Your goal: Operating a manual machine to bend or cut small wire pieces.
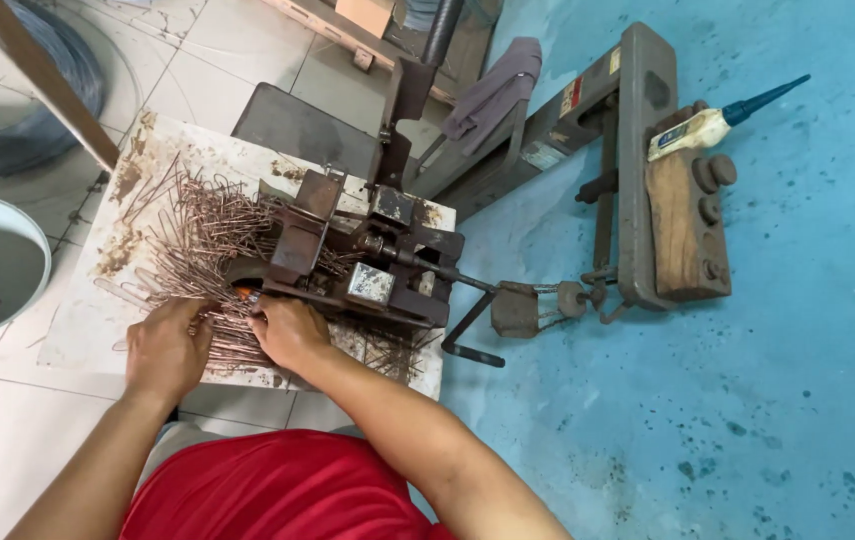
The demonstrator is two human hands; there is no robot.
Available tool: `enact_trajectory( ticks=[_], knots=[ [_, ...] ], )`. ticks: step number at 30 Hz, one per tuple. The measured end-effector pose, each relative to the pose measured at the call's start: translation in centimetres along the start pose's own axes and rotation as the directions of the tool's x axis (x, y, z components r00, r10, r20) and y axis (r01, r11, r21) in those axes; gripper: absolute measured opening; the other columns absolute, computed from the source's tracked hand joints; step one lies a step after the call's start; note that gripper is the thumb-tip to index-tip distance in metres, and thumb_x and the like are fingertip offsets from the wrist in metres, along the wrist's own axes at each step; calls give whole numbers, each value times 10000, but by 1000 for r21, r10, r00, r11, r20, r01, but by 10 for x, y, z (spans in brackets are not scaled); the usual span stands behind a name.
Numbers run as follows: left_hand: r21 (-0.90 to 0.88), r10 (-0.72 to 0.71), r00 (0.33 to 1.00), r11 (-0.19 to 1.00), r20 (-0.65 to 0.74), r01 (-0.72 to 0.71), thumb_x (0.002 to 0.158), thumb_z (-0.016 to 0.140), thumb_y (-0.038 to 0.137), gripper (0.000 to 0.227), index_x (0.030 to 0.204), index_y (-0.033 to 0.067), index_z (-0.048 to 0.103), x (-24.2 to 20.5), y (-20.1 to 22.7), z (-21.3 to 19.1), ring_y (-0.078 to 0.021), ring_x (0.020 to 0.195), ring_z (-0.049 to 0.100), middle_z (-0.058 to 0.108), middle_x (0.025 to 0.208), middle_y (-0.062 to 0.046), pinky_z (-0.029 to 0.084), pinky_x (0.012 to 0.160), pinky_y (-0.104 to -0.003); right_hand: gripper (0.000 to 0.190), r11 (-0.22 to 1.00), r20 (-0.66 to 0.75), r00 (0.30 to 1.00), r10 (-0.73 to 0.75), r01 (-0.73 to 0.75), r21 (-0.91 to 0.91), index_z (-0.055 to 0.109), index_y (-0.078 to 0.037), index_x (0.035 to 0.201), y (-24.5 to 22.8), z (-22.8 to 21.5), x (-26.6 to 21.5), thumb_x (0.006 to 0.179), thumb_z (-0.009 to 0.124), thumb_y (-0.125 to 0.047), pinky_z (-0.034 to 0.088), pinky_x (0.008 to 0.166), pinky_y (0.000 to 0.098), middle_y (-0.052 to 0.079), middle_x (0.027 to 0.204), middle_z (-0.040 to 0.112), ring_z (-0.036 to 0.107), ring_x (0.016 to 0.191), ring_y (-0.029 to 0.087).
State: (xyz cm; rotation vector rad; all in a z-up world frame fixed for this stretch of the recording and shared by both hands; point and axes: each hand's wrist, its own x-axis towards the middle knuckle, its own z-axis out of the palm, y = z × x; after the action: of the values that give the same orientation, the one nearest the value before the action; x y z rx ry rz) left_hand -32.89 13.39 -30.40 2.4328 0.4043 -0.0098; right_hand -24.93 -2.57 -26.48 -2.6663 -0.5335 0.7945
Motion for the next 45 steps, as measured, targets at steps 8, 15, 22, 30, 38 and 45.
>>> enact_trajectory(
  ticks=[8, 15, 22, 30, 38, 45],
  knots=[
    [30, 13, 999, 999, 30, -14, 1000, 556, 322, 395, 1355, 154, 603, 6, 7, 0, -363, 1157, 605, 633, 1271, -126, 416, 990, -583, 224, 973, -79, 997, 6, 12, 232, 713, -239, 1076, 13, 6, 2, 1007, 562, -389, 533, 618, 426, 68, 885, 765, 691, 679, 259],
    [-79, 339, 939, 936, -55, -342, 958, 652, 321, 274, 1045, 72, 725, 19, 17, -25, -250, 697, 695, 734, 903, -95, 567, 726, -463, 290, 903, -282, 954, -103, 209, 376, 741, -204, 1076, 11, -3, -18, 973, 571, -415, 480, 626, 336, 31, 1015, 766, 604, 697, 177],
    [-235, -41, 994, 970, 98, 63, 931, 604, 494, 444, 1172, 147, 740, 15, 85, -107, -305, 1144, 658, 714, 1258, -90, 484, 1031, -503, 375, 858, -433, 892, -131, 321, 400, 726, -20, 1096, 6, -31, -71, 1003, 546, -336, 486, 597, 350, 93, 994, 651, 618, 748, 204],
    [-374, -126, 985, 913, 118, 162, 903, 697, 451, 305, 1073, 216, 791, 19, 148, -129, -151, 880, 666, 767, 985, 14, 487, 777, -327, 232, 880, -593, 779, -201, 410, 240, 711, -8, 1058, 28, -107, -130, 983, 611, -204, 495, 615, 325, 91, 915, 704, 634, 695, 189],
    [-537, -71, 986, 832, 148, 140, 941, 707, 353, 251, 1064, 137, 740, 39, 196, -131, -143, 812, 739, 771, 940, -20, 597, 795, -309, 170, 914, -761, 642, -96, 359, 188, 684, -54, 910, 57, -154, -129, 978, 630, -200, 462, 574, 291, 45, 826, 661, 574, 640, 144],
    [-442, 23, 996, 897, 88, 18, 1027, 592, 388, 301, 1161, 138, 692, 51, 182, -111, -181, 883, 696, 736, 1011, -35, 586, 779, -402, 276, 962, -619, 784, -52, 207, 181, 672, -57, 929, 82, -173, -93, 987, 577, -310, 450, 642, 372, 74, 867, 673, 606, 729, 221]
  ],
)
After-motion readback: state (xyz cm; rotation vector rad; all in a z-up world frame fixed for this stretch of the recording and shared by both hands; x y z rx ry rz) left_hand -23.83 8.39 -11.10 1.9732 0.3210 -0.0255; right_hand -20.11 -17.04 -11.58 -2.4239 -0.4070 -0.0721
